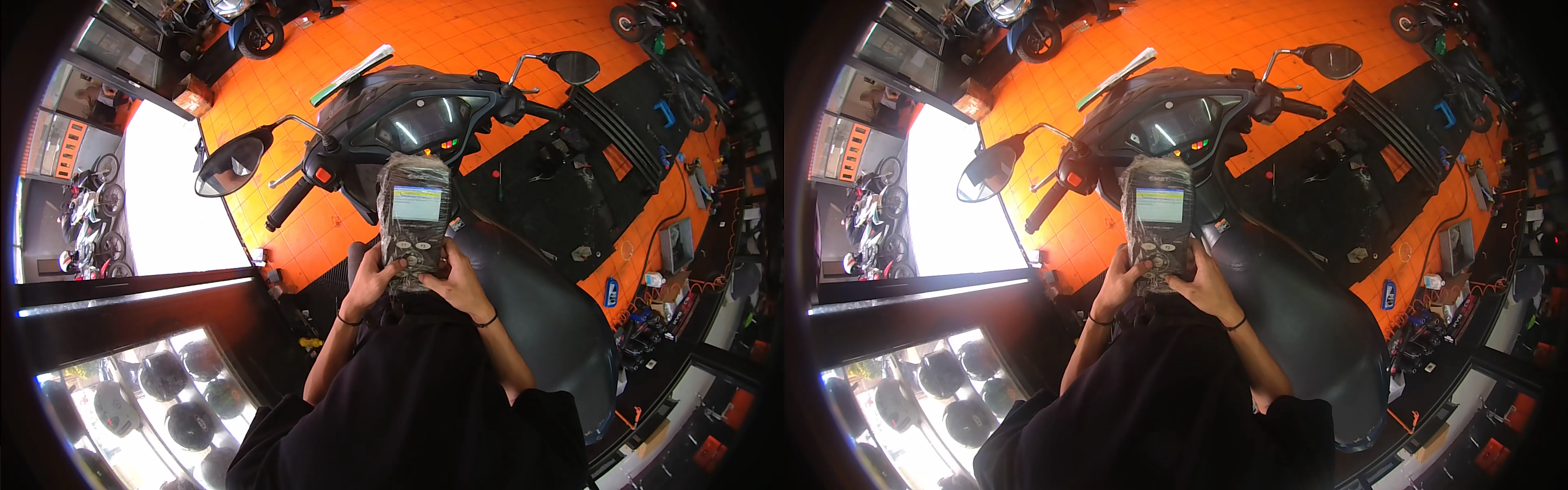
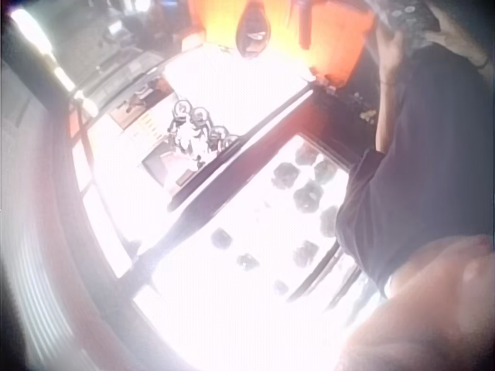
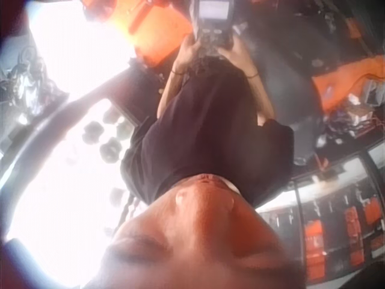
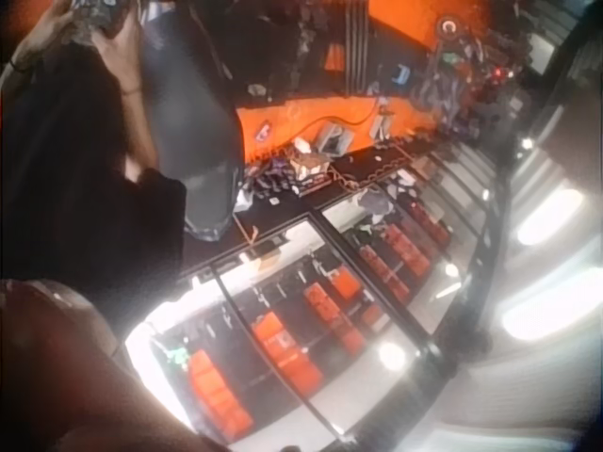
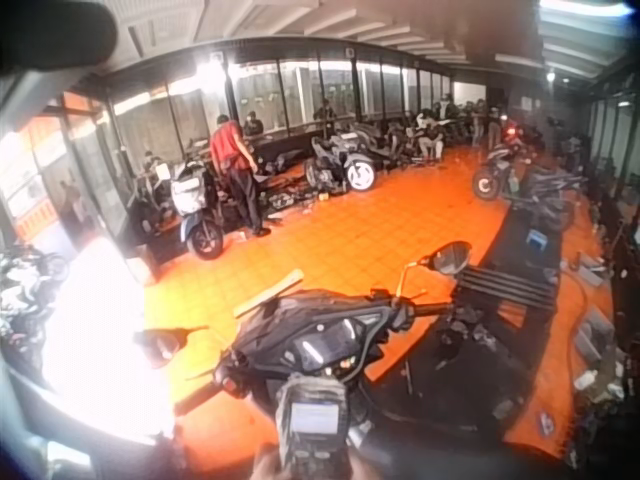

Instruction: The person operates a handheld diagnostic tool connected to a motorcycle, pressing buttons on the device and turning the ignition key.

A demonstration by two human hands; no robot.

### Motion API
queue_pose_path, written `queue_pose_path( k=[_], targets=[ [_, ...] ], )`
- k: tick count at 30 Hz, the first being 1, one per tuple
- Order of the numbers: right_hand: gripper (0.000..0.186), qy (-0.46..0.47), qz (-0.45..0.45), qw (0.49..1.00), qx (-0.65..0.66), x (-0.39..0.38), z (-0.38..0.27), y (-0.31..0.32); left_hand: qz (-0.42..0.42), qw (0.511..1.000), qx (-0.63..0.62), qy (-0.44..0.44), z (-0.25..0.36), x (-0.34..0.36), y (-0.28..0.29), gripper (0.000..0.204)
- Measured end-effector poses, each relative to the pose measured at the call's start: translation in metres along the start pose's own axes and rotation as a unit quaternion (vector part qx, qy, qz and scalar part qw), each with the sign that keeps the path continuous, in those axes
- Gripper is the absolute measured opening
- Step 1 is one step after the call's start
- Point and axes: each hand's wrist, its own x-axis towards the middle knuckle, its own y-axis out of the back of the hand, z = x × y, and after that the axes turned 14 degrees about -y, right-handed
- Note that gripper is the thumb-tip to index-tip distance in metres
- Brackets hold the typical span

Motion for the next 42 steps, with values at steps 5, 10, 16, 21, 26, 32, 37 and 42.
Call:
queue_pose_path(
  k=[5,10,16,21,26,32,37,42],
  targets=[
    [0.067,0.001,0.007,1.0,0.006,0.0,0.002,0.0,0.018,1.0,0.006,0.003,0.007,-0.001,-0.005,0.041],
    [0.065,0.007,0.018,1.0,-0.012,0.0,0.0,-0.002,0.011,1.0,0.004,-0.001,0.009,-0.001,-0.006,0.04],
    [0.066,0.001,0.027,0.999,-0.039,0.002,-0.001,-0.001,0.021,1.0,0.023,0.002,0.016,-0.002,-0.008,0.039],
    [0.066,0.0,0.025,1.0,-0.02,0.001,-0.002,-0.003,0.022,0.999,0.025,-0.003,0.017,-0.002,-0.009,0.039],
    [0.066,0.002,0.026,1.0,-0.017,0.002,0.002,-0.002,0.015,1.0,0.026,0.008,0.01,0.0,-0.005,0.038],
    [0.068,0.043,0.04,0.998,-0.02,0.009,0.014,-0.002,0.011,1.0,0.003,0.003,-0.002,0.001,0.0,0.037],
    [0.068,0.047,0.048,0.997,-0.05,0.006,0.006,0.0,0.003,0.999,0.047,0.013,-0.01,0.002,0.005,0.037],
    [0.069,0.063,0.051,0.996,-0.047,0.002,0.002,0.001,-0.013,0.999,0.046,0.008,-0.008,0.004,0.004,0.038]
  ],
)
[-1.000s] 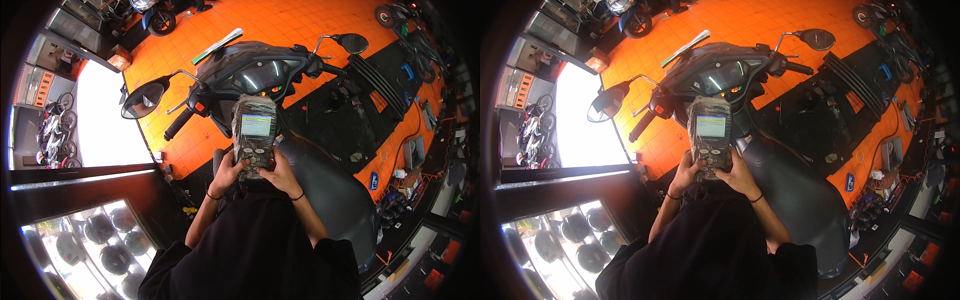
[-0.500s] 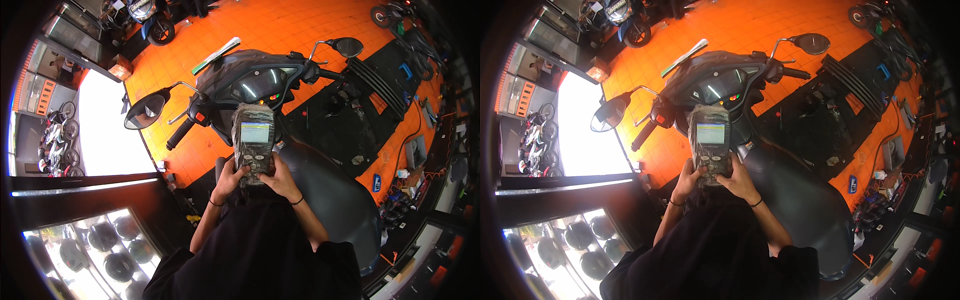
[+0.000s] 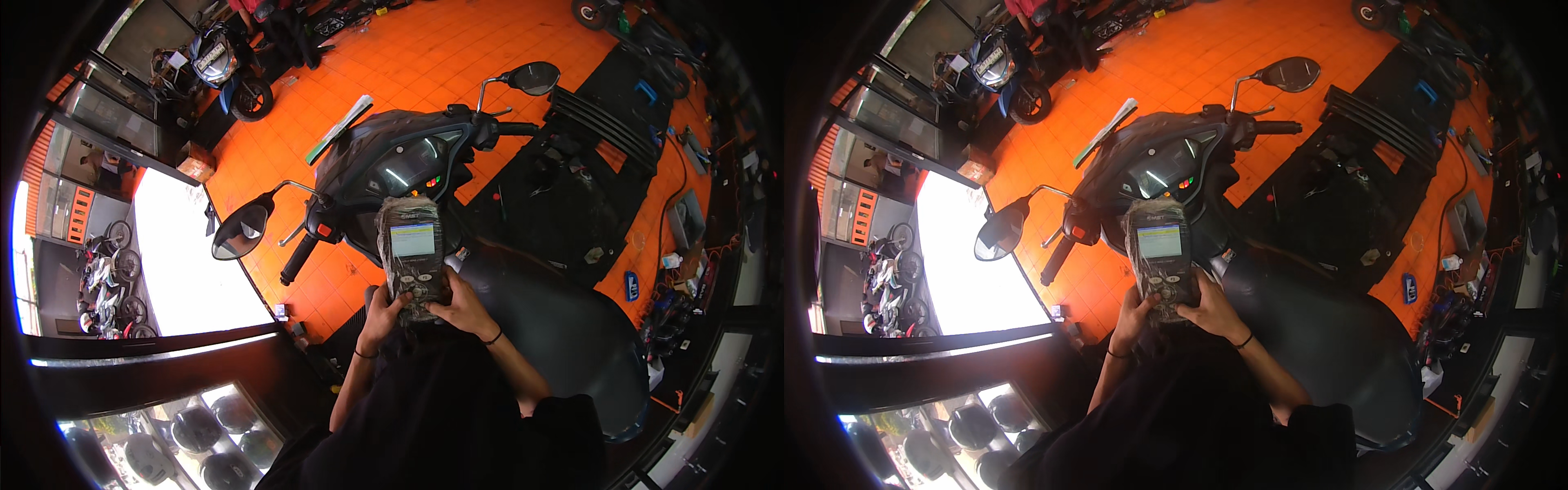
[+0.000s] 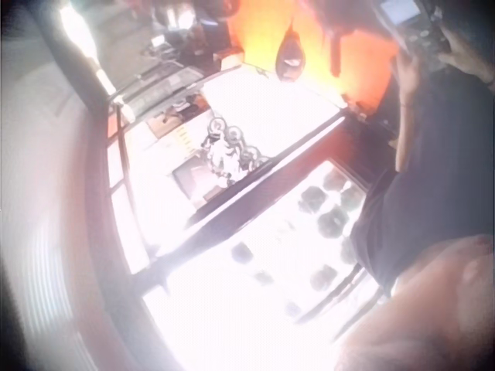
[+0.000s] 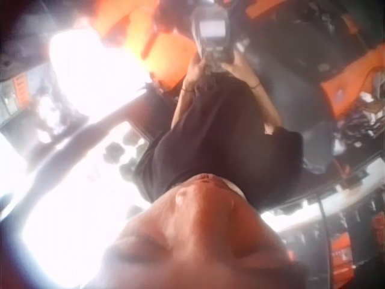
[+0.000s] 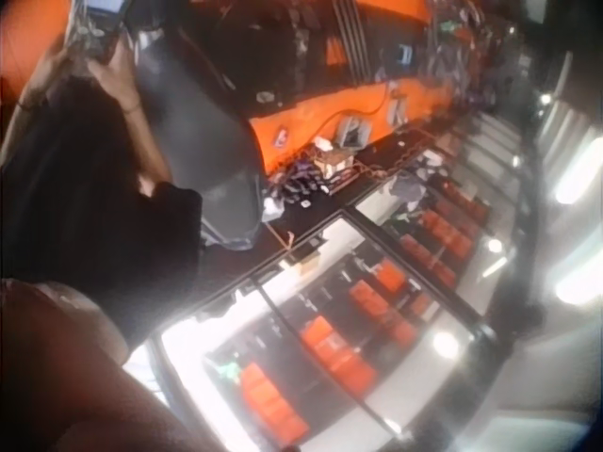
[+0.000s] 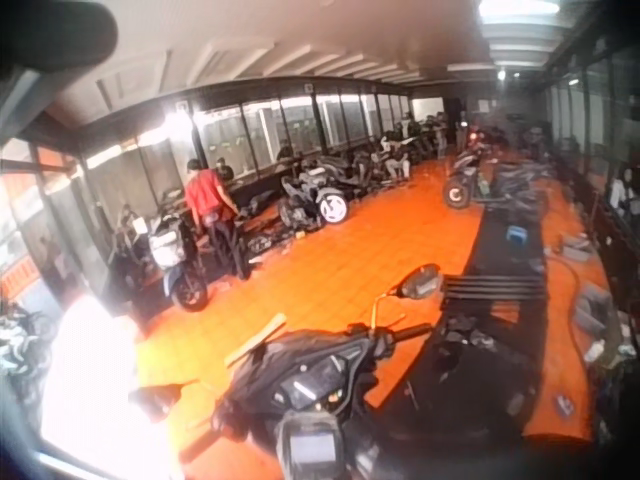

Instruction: The person operates a handheld diagnostic tool connected to a motorcycle, pressing buttons on the device and turning the ignition key.

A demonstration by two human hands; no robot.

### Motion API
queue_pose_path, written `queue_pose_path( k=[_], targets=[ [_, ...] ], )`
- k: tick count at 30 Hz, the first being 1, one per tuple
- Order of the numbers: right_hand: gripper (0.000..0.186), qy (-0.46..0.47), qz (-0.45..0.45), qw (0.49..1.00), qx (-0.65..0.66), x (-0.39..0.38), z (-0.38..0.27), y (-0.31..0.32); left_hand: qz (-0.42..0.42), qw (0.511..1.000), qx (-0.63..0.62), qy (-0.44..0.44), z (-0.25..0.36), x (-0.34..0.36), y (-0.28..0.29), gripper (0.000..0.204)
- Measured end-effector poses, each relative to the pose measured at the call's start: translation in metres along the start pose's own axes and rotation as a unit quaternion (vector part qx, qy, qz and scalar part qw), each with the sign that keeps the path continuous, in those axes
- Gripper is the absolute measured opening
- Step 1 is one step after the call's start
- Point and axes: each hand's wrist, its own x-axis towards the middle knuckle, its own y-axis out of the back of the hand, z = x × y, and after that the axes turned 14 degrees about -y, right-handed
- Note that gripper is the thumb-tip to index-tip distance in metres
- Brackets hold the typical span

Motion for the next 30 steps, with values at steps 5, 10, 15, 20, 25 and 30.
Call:
queue_pose_path(
  k=[5,10,15,20,25,30],
  targets=[
    [0.07,0.01,-0.008,1.0,0.006,0.002,0.005,0.001,0.001,1.0,0.002,0.008,-0.005,0.0,0.004,0.038],
    [0.071,0.023,-0.011,0.999,0.024,0.004,0.011,0.0,-0.011,0.999,0.042,0.012,-0.007,0.003,0.008,0.037],
    [0.072,0.02,-0.015,0.999,0.027,0.006,0.017,0.0,-0.006,1.0,0.022,-0.001,-0.008,0.003,0.007,0.038],
    [0.075,0.026,-0.011,0.999,0.018,0.007,0.02,-0.001,-0.016,1.0,0.002,-0.011,-0.006,0.002,0.006,0.039],
    [0.076,0.005,-0.023,0.999,0.028,0.007,0.022,0.0,-0.006,1.0,0.005,0.0,-0.001,0.0,0.003,0.039],
    [0.076,0.013,-0.018,0.999,0.026,0.005,0.023,-0.001,-0.021,0.999,0.031,-0.005,-0.007,-0.002,0.01,0.039]
  ],
)
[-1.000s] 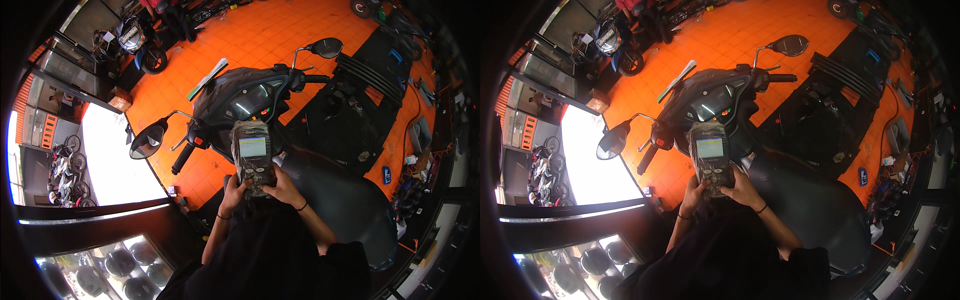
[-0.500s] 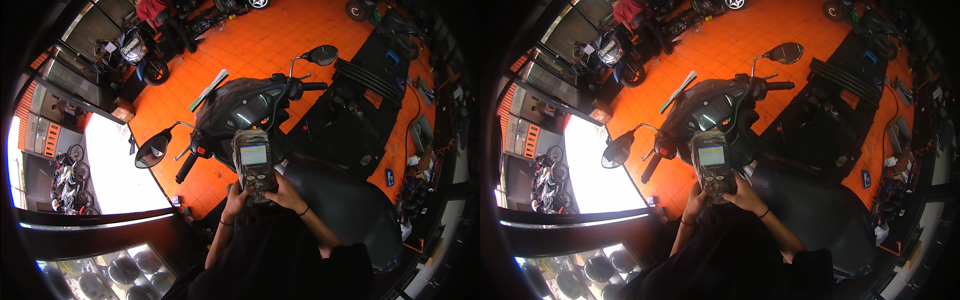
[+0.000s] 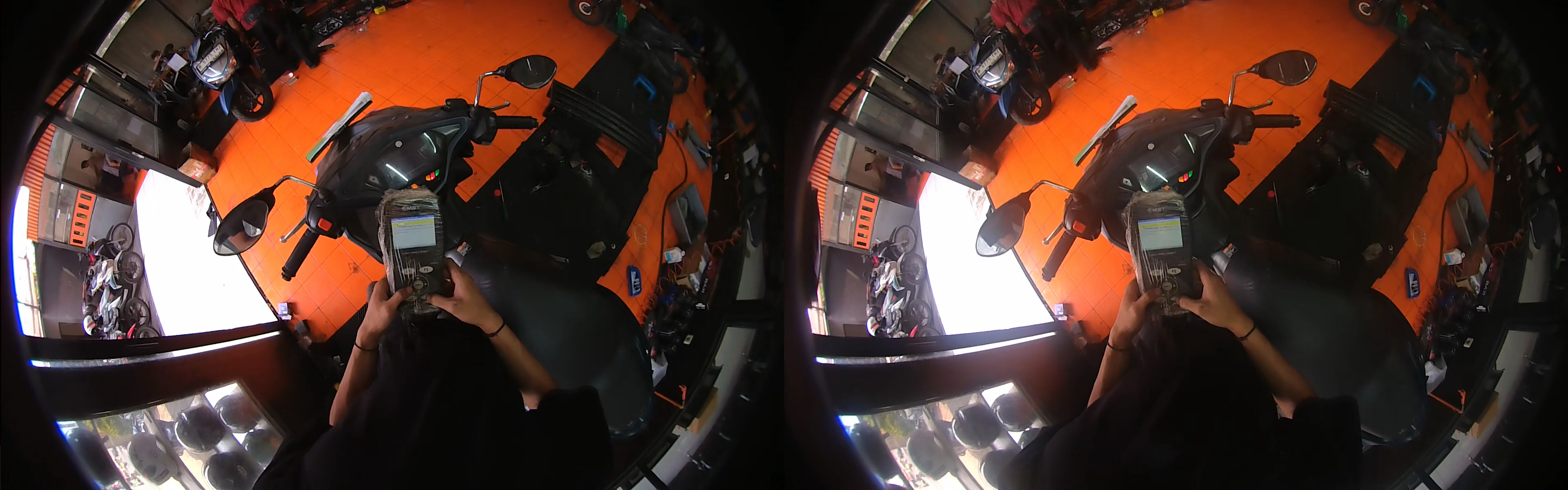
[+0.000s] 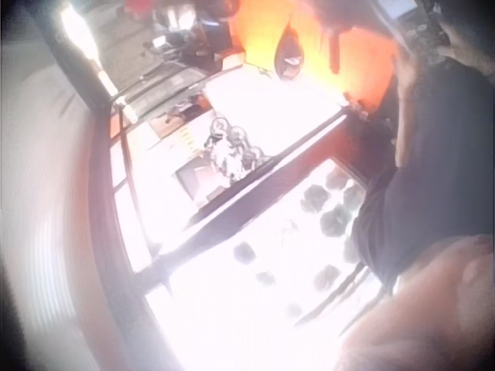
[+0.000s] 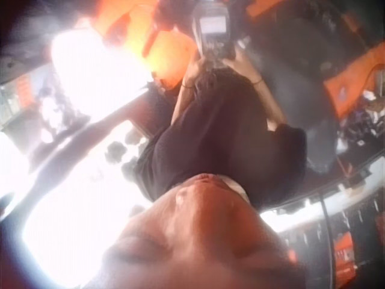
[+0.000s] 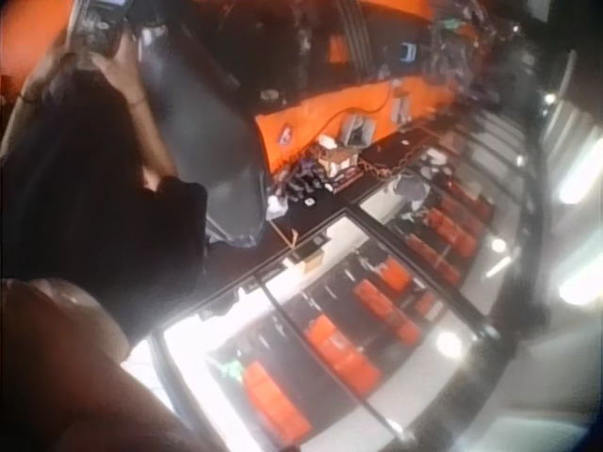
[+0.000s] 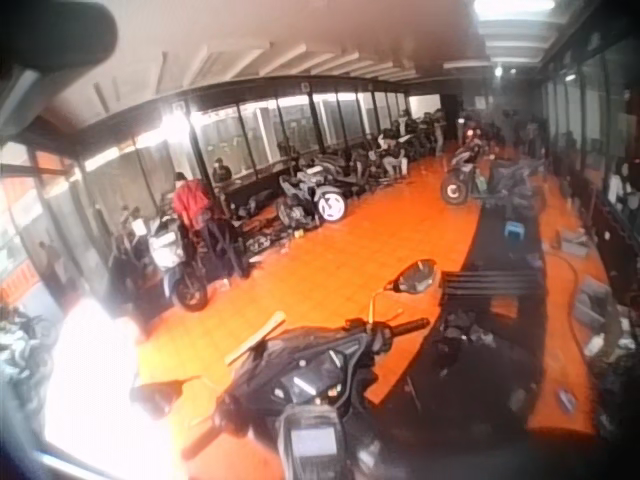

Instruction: The person operates a handheld diagnostic tool connected to a motorcycle, pressing buttons on the device and turning the ignition key.

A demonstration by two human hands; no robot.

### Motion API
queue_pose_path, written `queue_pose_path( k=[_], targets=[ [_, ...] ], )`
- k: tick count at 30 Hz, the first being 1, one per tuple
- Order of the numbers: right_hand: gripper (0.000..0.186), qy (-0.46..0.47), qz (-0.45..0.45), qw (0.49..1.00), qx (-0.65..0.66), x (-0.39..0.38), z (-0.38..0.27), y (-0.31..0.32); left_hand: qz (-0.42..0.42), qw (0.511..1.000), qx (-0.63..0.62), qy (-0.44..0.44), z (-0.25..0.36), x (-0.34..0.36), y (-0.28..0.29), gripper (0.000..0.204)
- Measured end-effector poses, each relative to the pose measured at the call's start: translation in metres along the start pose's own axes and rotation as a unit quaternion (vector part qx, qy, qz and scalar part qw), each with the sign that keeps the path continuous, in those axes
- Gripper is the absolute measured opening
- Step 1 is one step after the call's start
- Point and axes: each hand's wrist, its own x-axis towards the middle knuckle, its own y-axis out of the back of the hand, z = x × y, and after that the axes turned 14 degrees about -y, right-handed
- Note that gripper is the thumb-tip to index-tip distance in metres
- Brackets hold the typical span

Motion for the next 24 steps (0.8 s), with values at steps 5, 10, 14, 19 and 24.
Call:
queue_pose_path(
  k=[5,10,14,19,24],
  targets=[
    [0.074,-0.01,0.002,1.0,-0.007,-0.003,-0.008,0.002,0.059,0.996,-0.062,-0.025,0.004,0.005,-0.013,0.032],
    [0.073,-0.01,-0.015,1.0,0.013,-0.004,-0.014,0.0,0.031,0.998,0.045,-0.042,0.002,0.003,-0.012,0.035],
    [0.071,-0.003,-0.011,1.0,0.016,-0.003,-0.012,0.0,0.062,0.998,-0.008,-0.03,0.005,0.003,-0.014,0.033],
    [0.07,0.004,-0.014,1.0,0.007,-0.002,-0.015,0.0,0.057,0.997,-0.028,-0.036,0.0,0.001,-0.01,0.033],
    [0.07,-0.008,-0.011,1.0,0.008,-0.002,-0.016,-0.001,0.063,0.997,-0.012,-0.038,-0.003,0.0,-0.008,0.034]
  ],
)
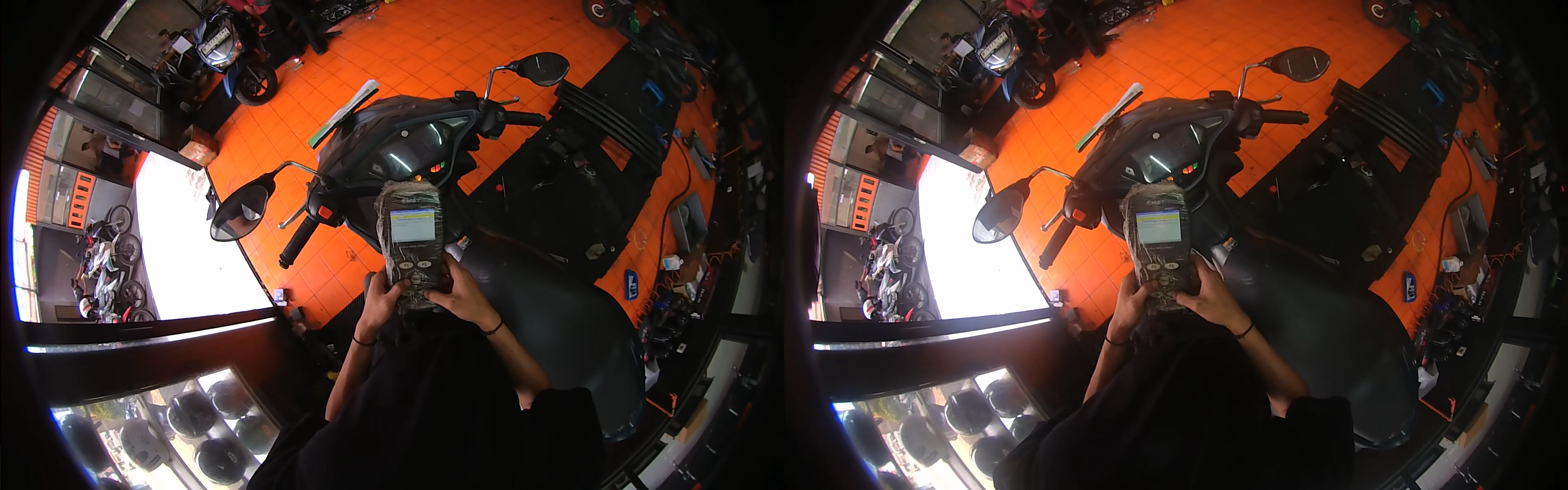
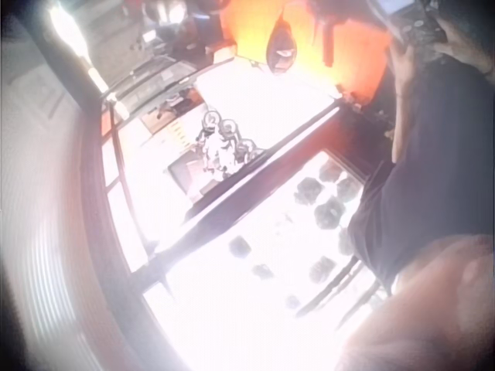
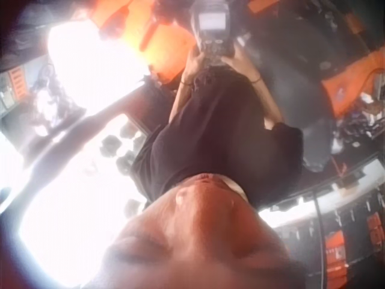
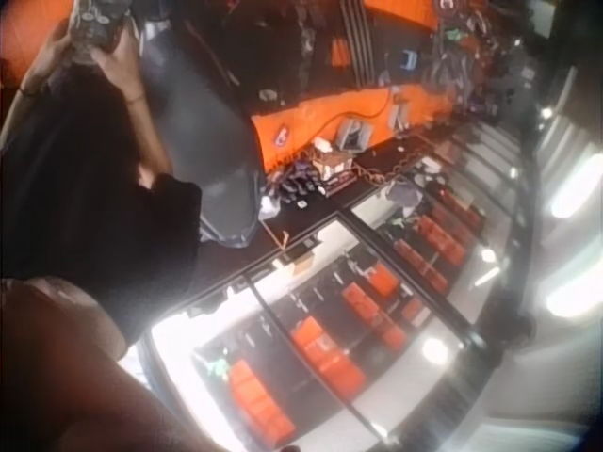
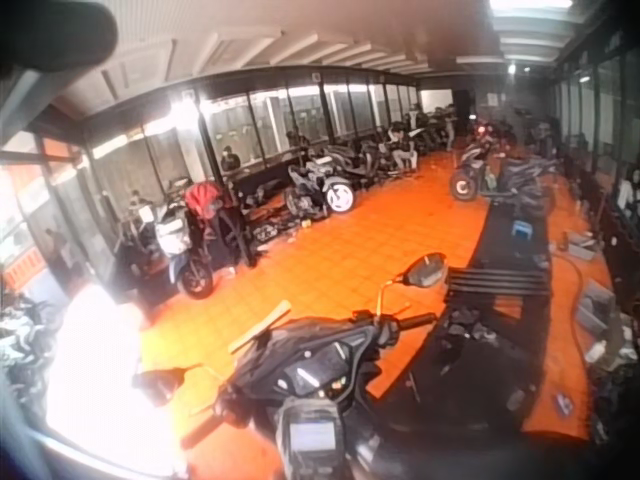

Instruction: The person operates a handheld diagnostic tool connected to a motorcycle, pressing buttons on the device and turning the ignition key.

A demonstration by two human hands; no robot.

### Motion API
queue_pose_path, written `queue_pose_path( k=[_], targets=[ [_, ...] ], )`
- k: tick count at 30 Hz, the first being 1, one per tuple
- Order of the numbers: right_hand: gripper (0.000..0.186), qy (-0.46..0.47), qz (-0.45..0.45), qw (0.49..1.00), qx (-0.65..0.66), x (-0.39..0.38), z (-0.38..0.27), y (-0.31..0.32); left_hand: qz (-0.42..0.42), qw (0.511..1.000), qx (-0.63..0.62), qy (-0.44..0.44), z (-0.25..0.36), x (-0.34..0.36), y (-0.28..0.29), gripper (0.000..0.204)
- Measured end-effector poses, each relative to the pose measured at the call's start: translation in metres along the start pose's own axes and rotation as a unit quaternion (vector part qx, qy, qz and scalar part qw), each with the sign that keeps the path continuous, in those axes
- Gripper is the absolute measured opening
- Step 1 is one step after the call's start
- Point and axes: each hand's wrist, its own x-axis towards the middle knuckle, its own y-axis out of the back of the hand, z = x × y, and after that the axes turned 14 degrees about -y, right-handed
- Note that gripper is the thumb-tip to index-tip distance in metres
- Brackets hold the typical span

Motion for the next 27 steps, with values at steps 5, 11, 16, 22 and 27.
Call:
queue_pose_path(
  k=[5,11,16,22,27],
  targets=[
    [0.069,0.004,-0.003,1.0,0.002,0.0,-0.003,0.001,-0.001,1.0,-0.012,-0.002,0.0,0.001,-0.001,0.035],
    [0.069,0.002,0.003,1.0,-0.002,-0.001,-0.001,0.002,-0.049,0.998,0.023,0.021,0.004,0.004,0.003,0.037],
    [0.071,0.002,0.008,1.0,-0.009,-0.001,0.001,0.002,-0.053,0.998,0.03,0.022,0.008,0.005,0.0,0.036],
    [0.072,0.0,0.0,1.0,0.003,-0.001,-0.002,0.002,-0.048,0.997,0.05,0.02,0.017,0.006,-0.004,0.034],
    [0.072,0.003,0.0,1.0,0.011,-0.002,-0.001,0.001,-0.059,0.996,0.056,0.023,0.003,0.002,0.007,0.033]
  ],
)
